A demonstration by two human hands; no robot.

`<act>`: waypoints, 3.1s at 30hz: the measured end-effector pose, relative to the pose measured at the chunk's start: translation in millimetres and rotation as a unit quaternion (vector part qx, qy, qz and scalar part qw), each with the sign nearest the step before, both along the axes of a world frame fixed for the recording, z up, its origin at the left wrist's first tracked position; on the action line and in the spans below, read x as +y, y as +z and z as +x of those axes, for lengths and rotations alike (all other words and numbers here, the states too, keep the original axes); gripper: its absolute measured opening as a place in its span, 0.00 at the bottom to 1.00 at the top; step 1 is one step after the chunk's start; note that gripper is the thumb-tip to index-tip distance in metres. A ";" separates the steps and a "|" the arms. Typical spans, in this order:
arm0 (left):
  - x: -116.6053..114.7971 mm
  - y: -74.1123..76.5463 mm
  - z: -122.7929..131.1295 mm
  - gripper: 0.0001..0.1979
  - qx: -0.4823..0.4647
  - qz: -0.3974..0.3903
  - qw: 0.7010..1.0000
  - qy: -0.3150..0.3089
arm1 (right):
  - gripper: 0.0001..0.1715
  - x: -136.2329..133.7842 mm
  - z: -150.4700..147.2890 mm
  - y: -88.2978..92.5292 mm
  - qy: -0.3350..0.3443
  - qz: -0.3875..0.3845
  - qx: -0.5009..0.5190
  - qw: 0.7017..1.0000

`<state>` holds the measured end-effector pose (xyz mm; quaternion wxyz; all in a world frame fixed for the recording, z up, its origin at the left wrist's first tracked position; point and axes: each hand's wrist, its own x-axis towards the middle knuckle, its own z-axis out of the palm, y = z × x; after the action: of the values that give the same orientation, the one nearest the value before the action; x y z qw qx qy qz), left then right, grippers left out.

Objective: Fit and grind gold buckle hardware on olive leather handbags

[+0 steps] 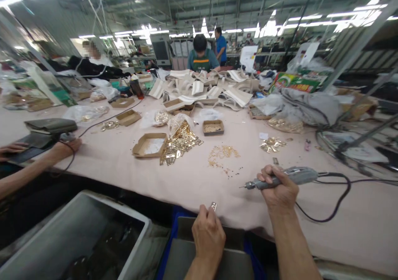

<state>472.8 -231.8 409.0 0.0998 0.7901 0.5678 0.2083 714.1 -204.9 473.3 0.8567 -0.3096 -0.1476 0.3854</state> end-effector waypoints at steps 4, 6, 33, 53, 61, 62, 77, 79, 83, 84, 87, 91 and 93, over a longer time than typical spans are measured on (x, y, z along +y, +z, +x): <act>1.6 -11.8 3.5 0.14 0.023 0.029 0.999 -0.019 | 0.13 10.2 33.9 -4.8 -0.068 -0.026 0.022 0.997; 1.7 -14.6 2.6 0.15 0.035 0.041 0.998 -0.021 | 0.16 19.8 46.8 -7.9 -0.066 -0.033 0.034 0.997; 19.4 -72.9 -38.4 0.27 -0.035 0.094 0.981 -0.166 | 0.16 103.3 78.8 -66.1 0.000 -0.055 0.090 0.994; 14.2 -75.0 -37.6 0.27 0.035 0.098 0.984 -0.147 | 0.16 116.2 47.6 -57.2 -0.011 -0.092 0.078 0.993; 12.7 -79.8 -36.3 0.27 0.027 0.100 0.985 -0.135 | 0.16 141.3 42.2 -60.9 -0.002 -0.093 0.089 0.992; 12.5 -80.4 -36.2 0.28 0.022 0.099 0.986 -0.135 | 0.16 141.8 42.4 -62.8 0.004 -0.091 0.091 0.992; 9.6 -77.5 -36.5 0.27 0.029 0.101 0.984 -0.141 | 0.15 140.0 37.6 -69.0 0.023 -0.087 0.106 0.990; 9.4 -79.2 -35.8 0.27 0.034 0.104 0.984 -0.137 | 0.14 140.7 33.9 -69.1 0.027 -0.091 0.102 0.990; 9.3 -81.3 -35.1 0.27 0.036 0.107 0.985 -0.134 | 0.15 142.1 28.3 -68.7 0.026 -0.097 0.092 0.991; 9.4 -81.2 -35.1 0.27 0.034 0.110 0.984 -0.132 | 0.15 142.4 27.6 -68.7 0.025 -0.097 0.091 0.991; 10.4 -79.8 -35.1 0.27 0.033 0.117 0.983 -0.134 | 0.15 143.0 27.3 -69.0 0.024 -0.098 0.090 0.991; 12.3 -78.7 -36.2 0.27 0.041 0.116 0.981 -0.148 | 0.14 143.0 29.7 -70.2 0.026 -0.096 0.091 0.991; 13.0 -79.0 -36.9 0.26 0.044 0.119 0.979 -0.157 | 0.14 142.3 31.8 -70.4 0.026 -0.094 0.094 0.991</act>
<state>435.9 -218.8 330.1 0.0116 0.8839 0.4120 0.2211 745.9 -62.5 402.8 0.8233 -0.3475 -0.0371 0.4473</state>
